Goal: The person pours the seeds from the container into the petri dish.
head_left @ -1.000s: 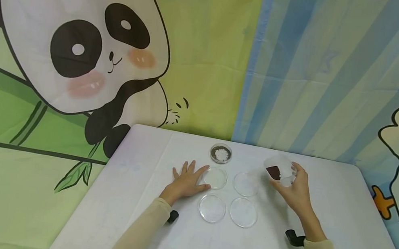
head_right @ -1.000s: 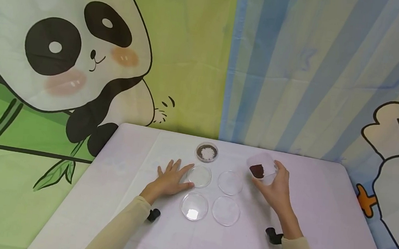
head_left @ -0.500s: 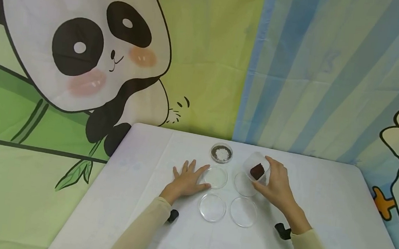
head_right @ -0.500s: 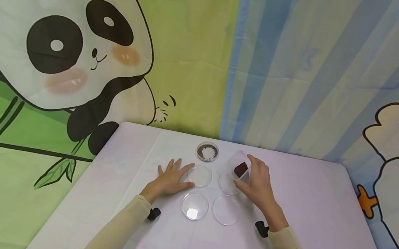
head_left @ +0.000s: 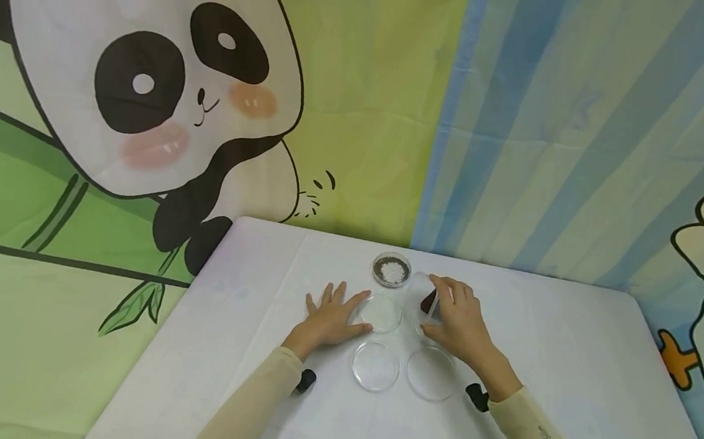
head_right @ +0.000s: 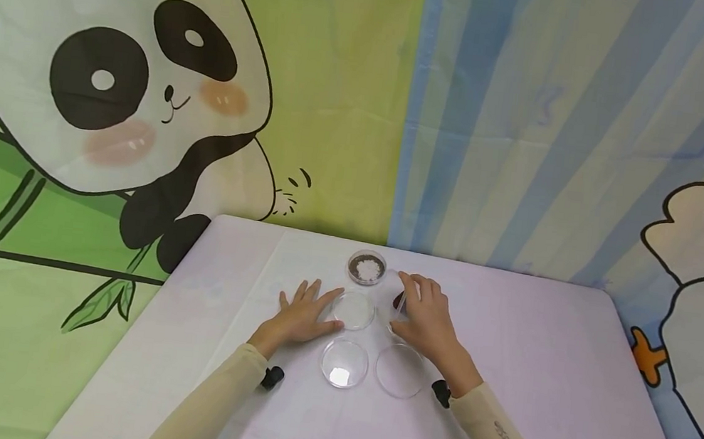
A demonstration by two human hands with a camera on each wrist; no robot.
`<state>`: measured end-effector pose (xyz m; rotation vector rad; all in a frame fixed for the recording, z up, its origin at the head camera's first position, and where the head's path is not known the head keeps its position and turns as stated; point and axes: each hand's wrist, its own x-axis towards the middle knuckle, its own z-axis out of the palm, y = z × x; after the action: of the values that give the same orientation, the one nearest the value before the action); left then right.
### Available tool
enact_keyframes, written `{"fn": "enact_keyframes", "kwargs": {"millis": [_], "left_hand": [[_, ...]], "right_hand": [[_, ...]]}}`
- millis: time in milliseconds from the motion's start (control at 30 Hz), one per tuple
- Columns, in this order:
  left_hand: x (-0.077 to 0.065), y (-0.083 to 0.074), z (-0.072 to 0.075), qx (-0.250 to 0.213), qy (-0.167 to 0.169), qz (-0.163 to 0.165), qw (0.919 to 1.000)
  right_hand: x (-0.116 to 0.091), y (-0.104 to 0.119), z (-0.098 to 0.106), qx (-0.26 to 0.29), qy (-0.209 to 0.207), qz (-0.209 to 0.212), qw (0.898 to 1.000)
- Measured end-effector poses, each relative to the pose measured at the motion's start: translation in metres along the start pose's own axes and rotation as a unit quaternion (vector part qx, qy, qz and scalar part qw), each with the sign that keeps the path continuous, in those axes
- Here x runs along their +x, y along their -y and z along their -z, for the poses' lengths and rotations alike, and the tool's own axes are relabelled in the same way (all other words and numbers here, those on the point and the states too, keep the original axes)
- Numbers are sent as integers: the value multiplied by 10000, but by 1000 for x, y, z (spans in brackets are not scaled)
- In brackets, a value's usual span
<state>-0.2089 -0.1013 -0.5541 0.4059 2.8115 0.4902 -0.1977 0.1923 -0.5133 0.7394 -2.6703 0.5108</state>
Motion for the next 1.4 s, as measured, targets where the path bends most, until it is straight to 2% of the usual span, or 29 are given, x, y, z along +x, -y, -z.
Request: {"fn": "enact_keyframes", "kwargs": {"millis": [333,600,1000,1400], "left_hand": [[-2,-2,1,-42,2,22,10000],[0,-1,-1,18,-11,38,10000],[1,0,-2,102,-49,20,9999],[-1,-1,1,84,-20,32,10000]], "right_hand": [[10,9,-2,-490,216,204,9984],[16,16,-3,-542,376,273,9974],[20,18,-11,-918,76,741,9930],[21,23,-9,-1022,179,834,9911]]}}
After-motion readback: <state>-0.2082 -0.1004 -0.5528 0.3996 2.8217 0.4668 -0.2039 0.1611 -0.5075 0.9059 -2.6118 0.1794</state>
